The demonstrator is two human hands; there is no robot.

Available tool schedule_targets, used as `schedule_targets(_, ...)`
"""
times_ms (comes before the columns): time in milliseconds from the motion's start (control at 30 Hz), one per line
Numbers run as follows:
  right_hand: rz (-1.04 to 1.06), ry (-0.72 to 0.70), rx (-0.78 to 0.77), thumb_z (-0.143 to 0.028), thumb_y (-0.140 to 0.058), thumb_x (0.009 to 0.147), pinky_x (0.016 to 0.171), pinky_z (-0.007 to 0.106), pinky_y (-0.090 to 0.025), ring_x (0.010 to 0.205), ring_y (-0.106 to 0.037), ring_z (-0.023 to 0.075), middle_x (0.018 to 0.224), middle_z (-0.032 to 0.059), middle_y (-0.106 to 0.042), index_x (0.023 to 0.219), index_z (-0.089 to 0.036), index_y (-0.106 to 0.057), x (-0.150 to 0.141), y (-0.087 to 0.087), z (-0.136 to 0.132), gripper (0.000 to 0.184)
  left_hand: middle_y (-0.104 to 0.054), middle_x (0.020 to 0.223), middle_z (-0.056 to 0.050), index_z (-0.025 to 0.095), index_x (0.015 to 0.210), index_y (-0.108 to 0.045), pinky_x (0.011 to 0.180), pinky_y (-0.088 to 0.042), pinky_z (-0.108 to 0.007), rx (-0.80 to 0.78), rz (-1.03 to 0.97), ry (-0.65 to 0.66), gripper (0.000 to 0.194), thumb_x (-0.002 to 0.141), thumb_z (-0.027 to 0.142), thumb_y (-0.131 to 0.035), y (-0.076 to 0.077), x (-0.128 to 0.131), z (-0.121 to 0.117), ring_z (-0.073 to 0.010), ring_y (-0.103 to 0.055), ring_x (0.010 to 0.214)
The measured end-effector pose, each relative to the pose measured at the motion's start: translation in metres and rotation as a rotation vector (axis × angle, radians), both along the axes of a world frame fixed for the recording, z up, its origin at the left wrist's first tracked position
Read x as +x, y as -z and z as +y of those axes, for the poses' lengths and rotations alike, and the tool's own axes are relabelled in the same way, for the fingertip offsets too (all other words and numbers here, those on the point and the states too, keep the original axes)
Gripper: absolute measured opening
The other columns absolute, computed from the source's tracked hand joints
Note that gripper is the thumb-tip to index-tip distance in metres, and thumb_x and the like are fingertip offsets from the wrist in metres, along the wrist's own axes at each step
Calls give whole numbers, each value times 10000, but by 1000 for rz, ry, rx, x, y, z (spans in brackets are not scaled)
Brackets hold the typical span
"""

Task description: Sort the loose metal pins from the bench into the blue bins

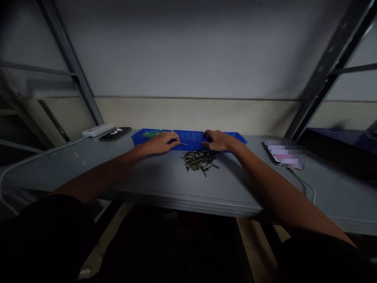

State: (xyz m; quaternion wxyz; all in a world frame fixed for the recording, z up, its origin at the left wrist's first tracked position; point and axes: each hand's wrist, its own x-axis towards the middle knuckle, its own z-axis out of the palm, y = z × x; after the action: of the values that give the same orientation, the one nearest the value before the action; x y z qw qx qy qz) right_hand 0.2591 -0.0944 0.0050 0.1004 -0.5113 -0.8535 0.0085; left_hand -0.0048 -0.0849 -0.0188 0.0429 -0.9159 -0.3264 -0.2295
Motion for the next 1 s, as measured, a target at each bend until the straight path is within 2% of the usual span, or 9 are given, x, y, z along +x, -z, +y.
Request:
schedule_targets(133,-19,4,6,-469,-463,817,771,386,-475,908,-597,256,1093,155,-617,1214,-148,-501,3,4,7,512,-610,867,-46,210,847,-603,716,-404,-291,-10,-7,4,185,884,309,-450,0,1,-1,-158,-547,786)
schedule_targets(200,-27,8,19,-484,-462,821,783,391,-470,926,-594,261,1110,147,-615,1207,-160,-513,3,1,4,507,-599,894,-51,205,845,-610,773,-411,-310,4,-51,4,176,877,302,-467,2,3,-1,-170,-538,839)
schedule_targets(300,-28,28,88,-457,-466,831,819,389,-452,943,-590,267,1091,151,-627,1160,-139,-555,-6,-11,-13,466,-570,978,-58,195,840,-610,886,-391,-345,90,-166,-21,140,863,278,-500,4,8,-5,-192,-499,969)
schedule_targets(433,160,-47,207,-382,-455,853,806,342,-444,909,-600,225,1041,104,-655,1057,-162,-605,-21,-24,-48,335,-566,965,-48,185,834,-599,906,-388,-327,182,-285,-19,118,865,251,-507,4,19,-18,-177,-485,971)
schedule_targets(567,295,-129,269,-357,-501,825,708,313,-453,777,-609,189,898,75,-674,1003,-174,-601,-27,-14,-66,274,-587,858,-30,186,820,-585,841,-401,-313,197,-324,21,130,880,250,-489,0,31,-36,-163,-501,871)
schedule_targets(767,333,-214,324,-300,-483,816,614,265,-400,658,-550,144,781,44,-644,857,-176,-596,-28,-3,-65,173,-606,751,-7,185,813,-587,766,-396,-281,184,-416,36,187,903,284,-457,-3,39,-52,-139,-499,748)
schedule_targets(1000,403,-138,405,-331,-393,875,572,259,-336,573,-489,128,642,19,-578,780,-172,-580,-31,-4,-64,263,-606,744,-7,192,885,-605,709,-408,-260,148,-460,-36,136,876,264,-490,-1,36,-49,-131,-522,719)
